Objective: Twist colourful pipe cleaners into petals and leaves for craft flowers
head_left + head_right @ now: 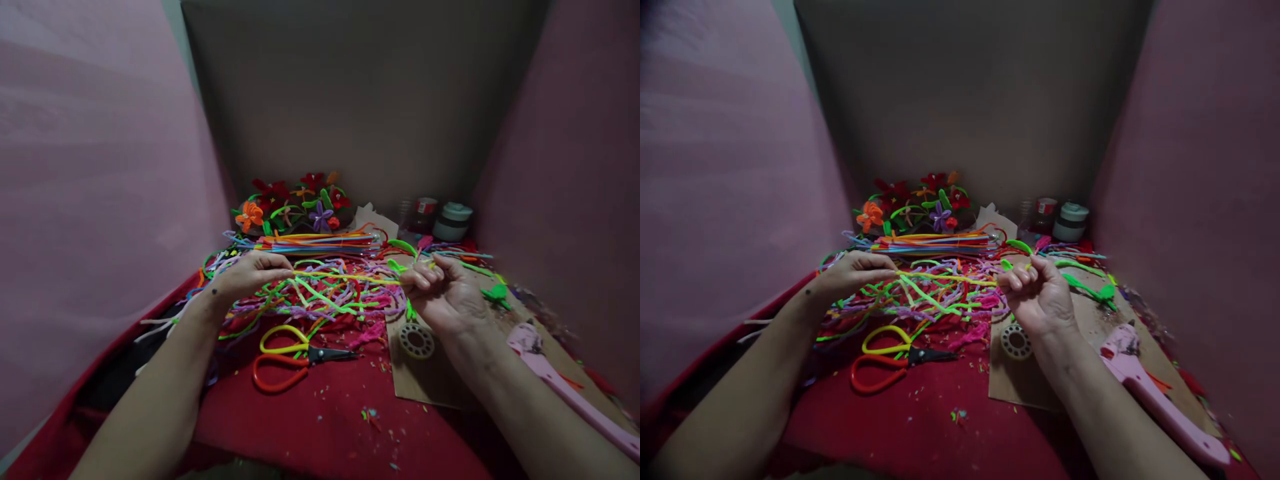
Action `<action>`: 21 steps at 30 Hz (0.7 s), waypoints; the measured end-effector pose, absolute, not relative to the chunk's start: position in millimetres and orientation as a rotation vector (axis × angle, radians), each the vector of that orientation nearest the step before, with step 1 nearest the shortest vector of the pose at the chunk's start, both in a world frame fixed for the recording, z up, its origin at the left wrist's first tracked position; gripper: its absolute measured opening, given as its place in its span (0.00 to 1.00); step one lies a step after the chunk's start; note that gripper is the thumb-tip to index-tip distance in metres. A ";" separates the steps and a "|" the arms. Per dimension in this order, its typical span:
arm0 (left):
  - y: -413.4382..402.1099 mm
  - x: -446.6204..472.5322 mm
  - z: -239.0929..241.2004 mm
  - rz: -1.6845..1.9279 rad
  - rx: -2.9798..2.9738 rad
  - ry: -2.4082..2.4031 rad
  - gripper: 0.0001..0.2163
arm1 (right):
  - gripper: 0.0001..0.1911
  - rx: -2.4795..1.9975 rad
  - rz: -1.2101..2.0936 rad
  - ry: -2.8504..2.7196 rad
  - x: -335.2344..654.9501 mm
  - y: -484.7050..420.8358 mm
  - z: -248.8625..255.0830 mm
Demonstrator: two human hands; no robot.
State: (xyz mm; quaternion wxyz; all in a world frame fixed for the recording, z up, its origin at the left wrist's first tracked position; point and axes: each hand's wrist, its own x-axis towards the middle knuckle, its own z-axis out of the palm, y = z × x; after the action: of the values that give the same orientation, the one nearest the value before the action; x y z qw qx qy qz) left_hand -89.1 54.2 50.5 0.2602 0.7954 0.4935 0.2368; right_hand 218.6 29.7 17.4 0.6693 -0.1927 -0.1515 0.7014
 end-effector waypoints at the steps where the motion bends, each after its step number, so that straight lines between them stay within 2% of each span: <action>1: 54.7 -88.8 49.5 0.652 2.184 1.344 0.14 | 0.16 -0.445 1.575 -0.367 217.9 29.0 17.8; 21: 48.9 -80.1 51.5 0.744 2.150 1.359 0.12 | 0.18 -0.509 1.480 -0.345 225.0 26.4 28.3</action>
State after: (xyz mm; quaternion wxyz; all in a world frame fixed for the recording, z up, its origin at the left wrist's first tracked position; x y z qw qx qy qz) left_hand -80.1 48.9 51.5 0.2430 0.7870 0.4975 0.2723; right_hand 225.0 26.4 28.3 0.6959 -0.2281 -0.1544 0.6632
